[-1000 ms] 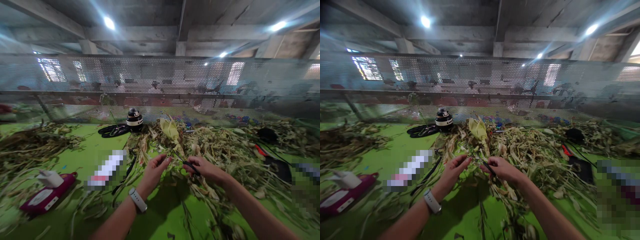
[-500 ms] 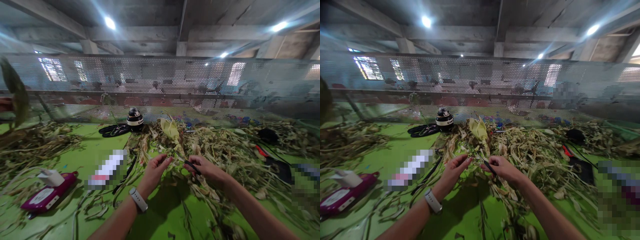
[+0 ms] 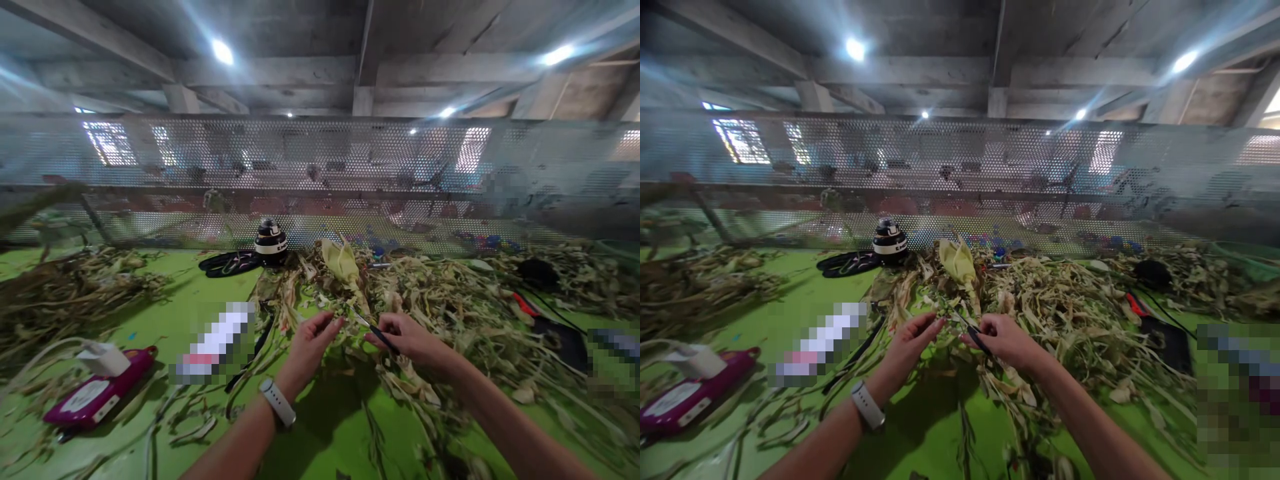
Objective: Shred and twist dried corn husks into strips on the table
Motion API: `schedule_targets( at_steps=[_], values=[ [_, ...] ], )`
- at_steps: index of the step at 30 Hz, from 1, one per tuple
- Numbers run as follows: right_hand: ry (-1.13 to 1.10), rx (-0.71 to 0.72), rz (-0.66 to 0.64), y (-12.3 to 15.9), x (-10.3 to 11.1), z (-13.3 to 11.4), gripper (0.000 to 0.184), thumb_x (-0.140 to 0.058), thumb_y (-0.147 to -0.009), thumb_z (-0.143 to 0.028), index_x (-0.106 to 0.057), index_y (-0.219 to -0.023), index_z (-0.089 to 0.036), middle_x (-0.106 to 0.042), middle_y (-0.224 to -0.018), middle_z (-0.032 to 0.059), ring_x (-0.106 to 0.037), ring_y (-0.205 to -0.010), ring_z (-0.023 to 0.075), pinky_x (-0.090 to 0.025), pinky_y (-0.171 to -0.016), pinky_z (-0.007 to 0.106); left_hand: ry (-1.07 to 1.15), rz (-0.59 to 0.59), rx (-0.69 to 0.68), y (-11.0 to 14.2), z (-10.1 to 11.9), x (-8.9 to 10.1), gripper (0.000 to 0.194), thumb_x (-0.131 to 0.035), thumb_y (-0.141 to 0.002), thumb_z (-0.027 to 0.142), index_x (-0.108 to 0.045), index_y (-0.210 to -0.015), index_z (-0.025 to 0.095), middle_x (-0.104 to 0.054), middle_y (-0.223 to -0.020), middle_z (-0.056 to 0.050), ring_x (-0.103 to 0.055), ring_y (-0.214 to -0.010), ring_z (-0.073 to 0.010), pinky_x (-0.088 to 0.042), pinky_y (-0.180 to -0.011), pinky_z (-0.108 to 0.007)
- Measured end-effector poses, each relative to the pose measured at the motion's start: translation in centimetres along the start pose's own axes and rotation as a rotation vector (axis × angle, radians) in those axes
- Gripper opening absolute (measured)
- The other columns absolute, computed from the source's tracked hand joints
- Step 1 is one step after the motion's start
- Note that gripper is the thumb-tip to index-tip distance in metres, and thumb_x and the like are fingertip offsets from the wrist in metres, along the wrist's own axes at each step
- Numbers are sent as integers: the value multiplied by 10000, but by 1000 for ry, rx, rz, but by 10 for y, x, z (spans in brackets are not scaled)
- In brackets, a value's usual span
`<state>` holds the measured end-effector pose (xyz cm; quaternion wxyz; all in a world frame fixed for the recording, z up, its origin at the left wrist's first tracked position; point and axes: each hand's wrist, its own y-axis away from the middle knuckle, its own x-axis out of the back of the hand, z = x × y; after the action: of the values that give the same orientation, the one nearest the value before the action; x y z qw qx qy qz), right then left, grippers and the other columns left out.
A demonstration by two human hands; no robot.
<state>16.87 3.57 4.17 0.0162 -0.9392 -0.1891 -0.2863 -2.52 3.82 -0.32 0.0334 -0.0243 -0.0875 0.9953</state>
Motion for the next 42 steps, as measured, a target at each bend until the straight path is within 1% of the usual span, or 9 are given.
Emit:
schedule_targets(
  at_steps=[10, 18, 22, 25, 29, 32, 37, 40, 42],
  values=[
    [73, 27, 30, -4, -1, 10, 372, -633, -679, -477, -415, -605, -184, -353, -524, -74, -298, -496, 78, -203, -443, 205, 22, 3, 14, -1, -3, 1, 312, -668, -661, 431, -639, -756, 135, -524, -631, 22, -418, -611, -100, -329, -573, -208],
    [116, 42, 54, -4, 1, 10, 376, -644, -662, -484, -434, -587, -181, -349, -509, -73, -293, -487, 77, -214, -430, 200, 58, 65, 94, 1, 3, 0, 380, -667, -635, 480, -664, -808, 141, -488, -559, 40, -373, -521, -80, -287, -492, -196],
    [100, 48, 61, -5, 0, 14, 380, -656, -655, -469, -420, -575, -182, -347, -499, -77, -295, -479, 72, -203, -431, 201, 48, 70, 78, 0, 2, 1, 334, -677, -645, 441, -666, -802, 146, -530, -591, 32, -417, -555, -86, -331, -533, -198],
    [37, 61, 139, -8, 2, 16, 400, -658, -651, -477, -405, -558, -181, -328, -496, -79, -276, -478, 67, -190, -436, 204, 65, 87, 58, -1, 0, 1, 289, -674, -661, 418, -662, -778, 154, -554, -595, 32, -461, -585, -91, -371, -588, -203],
    [-130, 56, 191, -12, 3, 15, 424, -639, -644, -533, -419, -568, -178, -337, -508, -77, -279, -475, 64, -198, -440, 206, 222, 112, 86, -2, -2, 0, 260, -688, -666, 372, -628, -815, 168, -634, -688, 15, -550, -693, -101, -409, -686, -200],
    [-195, 30, 171, -11, 2, 11, 447, -635, -634, -562, -418, -567, -177, -356, -494, -75, -284, -461, 59, -197, -430, 203, 391, 137, 150, -2, -2, 0, 300, -717, -641, 328, -597, -875, 184, -666, -764, 1, -591, -751, -105, -429, -697, -194],
    [-253, -2, 132, -7, -4, 8, 448, -635, -642, -568, -418, -590, -180, -408, -483, -70, -288, -428, 49, -176, -394, 192, 627, 177, 247, -3, 2, 1, 260, -736, -605, 226, -597, -822, 190, -665, -775, 1, -625, -751, -113, -476, -721, -219],
    [-269, -13, 98, -8, -6, 10, 451, -647, -627, -574, -422, -601, -185, -408, -475, -76, -296, -411, 49, -182, -380, 191, 680, 160, 246, -4, 4, 1, 185, -727, -609, 230, -612, -743, 179, -644, -734, 11, -624, -725, -117, -495, -731, -243],
    [-269, -9, 101, -10, -7, 12, 451, -659, -616, -573, -432, -604, -184, -406, -474, -78, -302, -411, 50, -195, -380, 191, 644, 175, 231, -3, 4, 1, 191, -742, -598, 262, -624, -721, 174, -634, -718, 20, -612, -692, -102, -494, -717, -226]
  ],
)
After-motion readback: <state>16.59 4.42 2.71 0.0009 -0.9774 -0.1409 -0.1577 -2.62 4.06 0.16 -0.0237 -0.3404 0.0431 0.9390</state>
